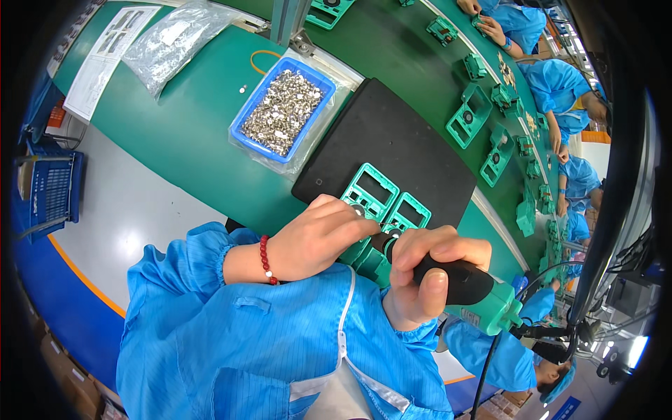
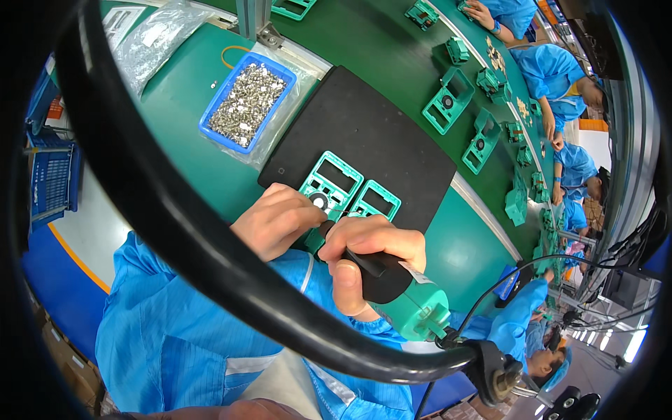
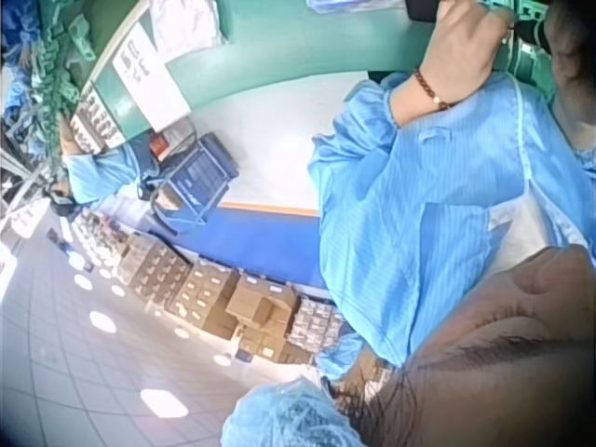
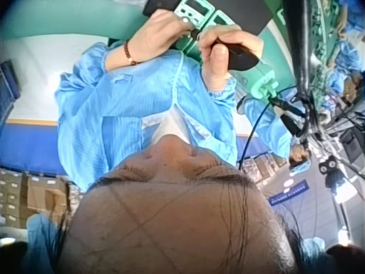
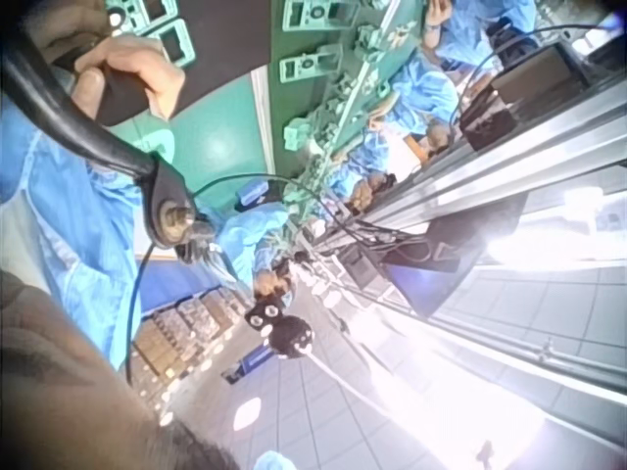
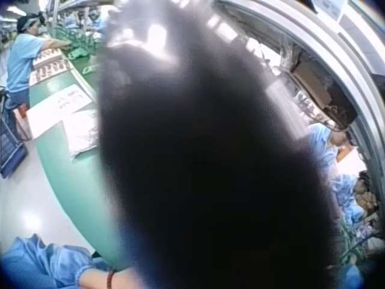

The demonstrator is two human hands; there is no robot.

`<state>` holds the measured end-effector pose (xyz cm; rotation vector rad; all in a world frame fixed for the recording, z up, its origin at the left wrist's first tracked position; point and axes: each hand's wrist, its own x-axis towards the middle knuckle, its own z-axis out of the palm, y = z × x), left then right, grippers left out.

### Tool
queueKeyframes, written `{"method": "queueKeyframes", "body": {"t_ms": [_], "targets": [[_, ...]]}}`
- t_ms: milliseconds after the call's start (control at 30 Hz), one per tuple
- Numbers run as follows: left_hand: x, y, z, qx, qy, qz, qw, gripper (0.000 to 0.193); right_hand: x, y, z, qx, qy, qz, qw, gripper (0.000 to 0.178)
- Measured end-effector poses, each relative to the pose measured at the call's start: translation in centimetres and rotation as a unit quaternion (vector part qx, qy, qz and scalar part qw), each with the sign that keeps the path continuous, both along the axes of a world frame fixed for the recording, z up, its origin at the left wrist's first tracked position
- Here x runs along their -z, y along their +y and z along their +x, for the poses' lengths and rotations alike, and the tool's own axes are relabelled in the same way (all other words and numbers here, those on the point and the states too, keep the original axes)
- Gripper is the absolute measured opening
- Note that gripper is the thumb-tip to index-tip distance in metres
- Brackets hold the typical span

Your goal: The person assembles small green plastic housings by securing them with screws using an electric screwdriver on a factory assembly line.

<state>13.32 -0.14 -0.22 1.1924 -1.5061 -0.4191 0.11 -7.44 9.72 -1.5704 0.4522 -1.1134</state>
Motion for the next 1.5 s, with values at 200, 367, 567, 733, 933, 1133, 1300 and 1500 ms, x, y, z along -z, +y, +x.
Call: {"method": "queueKeyframes", "body": {"t_ms": [200, 367, 567, 733, 933, 1133, 1300, 1500], "targets": [[-0.7, 0.2, 0.2, 0.015, -0.019, 0.0, 1.0, 0.035, -0.2, -0.2, 0.1, -0.006, 0.004, 0.005, 1.0, 0.033], [-0.8, 0.2, 0.1, 0.017, -0.044, -0.006, 0.999, 0.039, 0.4, -0.3, 0.1, -0.012, -0.011, -0.023, 1.0, 0.033], [-1.4, -0.3, 0.7, -0.066, -0.062, 0.081, 0.993, 0.037, 0.2, -0.2, 0.0, -0.008, -0.024, 0.011, 1.0, 0.033], [-1.0, -0.1, 0.5, -0.032, -0.059, 0.076, 0.995, 0.013, 0.1, -0.1, 0.2, -0.009, -0.021, 0.01, 1.0, 0.033], [-1.9, -2.0, 3.9, -0.048, -0.137, 0.07, 0.987, 0.039, 1.2, -1.1, 0.2, -0.02, -0.027, -0.005, 0.999, 0.032], [-0.1, -4.0, 14.0, -0.182, -0.411, 0.239, 0.861, 0.005, 1.8, -2.3, -0.1, 0.009, -0.005, -0.008, 1.0, 0.029], [0.1, -5.0, 15.3, -0.133, -0.367, 0.277, 0.878, 0.004, 3.3, -2.9, -0.2, 0.026, 0.032, 0.005, 0.999, 0.031], [1.1, -4.5, 14.4, -0.204, -0.355, 0.188, 0.893, 0.007, 5.3, -4.0, 0.3, 0.043, 0.013, -0.009, 0.999, 0.029]]}}
